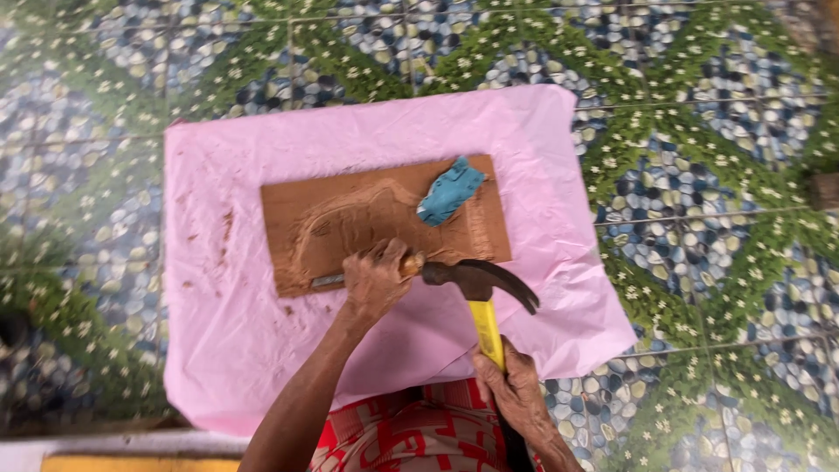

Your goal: The person carves a fish design into a wooden block using a hammer and chisel.

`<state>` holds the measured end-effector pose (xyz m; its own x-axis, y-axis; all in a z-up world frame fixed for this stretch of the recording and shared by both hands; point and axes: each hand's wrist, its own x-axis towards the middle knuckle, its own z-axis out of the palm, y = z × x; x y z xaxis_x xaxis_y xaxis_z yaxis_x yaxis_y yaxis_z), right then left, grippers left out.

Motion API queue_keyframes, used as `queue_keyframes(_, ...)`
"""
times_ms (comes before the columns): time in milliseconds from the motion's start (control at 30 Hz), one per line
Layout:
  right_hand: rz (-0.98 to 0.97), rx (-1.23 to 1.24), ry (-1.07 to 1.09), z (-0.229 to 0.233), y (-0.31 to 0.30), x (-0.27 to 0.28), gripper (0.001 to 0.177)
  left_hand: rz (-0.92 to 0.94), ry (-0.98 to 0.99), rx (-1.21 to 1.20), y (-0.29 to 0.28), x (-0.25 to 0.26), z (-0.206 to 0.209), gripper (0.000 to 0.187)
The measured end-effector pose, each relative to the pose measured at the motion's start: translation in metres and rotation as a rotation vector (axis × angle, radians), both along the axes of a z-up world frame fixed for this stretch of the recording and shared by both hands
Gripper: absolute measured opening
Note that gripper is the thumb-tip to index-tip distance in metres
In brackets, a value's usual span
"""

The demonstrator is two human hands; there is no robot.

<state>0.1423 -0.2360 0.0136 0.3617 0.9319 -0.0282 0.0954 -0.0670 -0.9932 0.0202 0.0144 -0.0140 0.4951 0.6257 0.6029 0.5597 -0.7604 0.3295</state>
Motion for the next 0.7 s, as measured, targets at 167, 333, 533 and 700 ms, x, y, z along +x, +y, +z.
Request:
queue_keyframes(167,-0.010,-0.167,0.000,0.003,-0.003,-0.002,0.017,0.012,0.038,-0.014,-0.001,-0.003,-0.008,0.019)
queue_keyframes(333,-0.022,-0.150,-0.005,0.012,0.001,-0.006,0.016,-0.032,-0.047,0.073,0.001,0.000,-0.013,0.028)
queue_keyframes(533,-0.049,-0.216,0.022,0.013,-0.002,-0.008,0.015,-0.018,-0.056,0.131,0.001,0.002,-0.019,0.029)
queue_keyframes(700,-0.045,-0.221,0.040,0.014,-0.003,-0.009,0.015,0.008,-0.008,0.103,-0.001,0.001,-0.028,0.040)
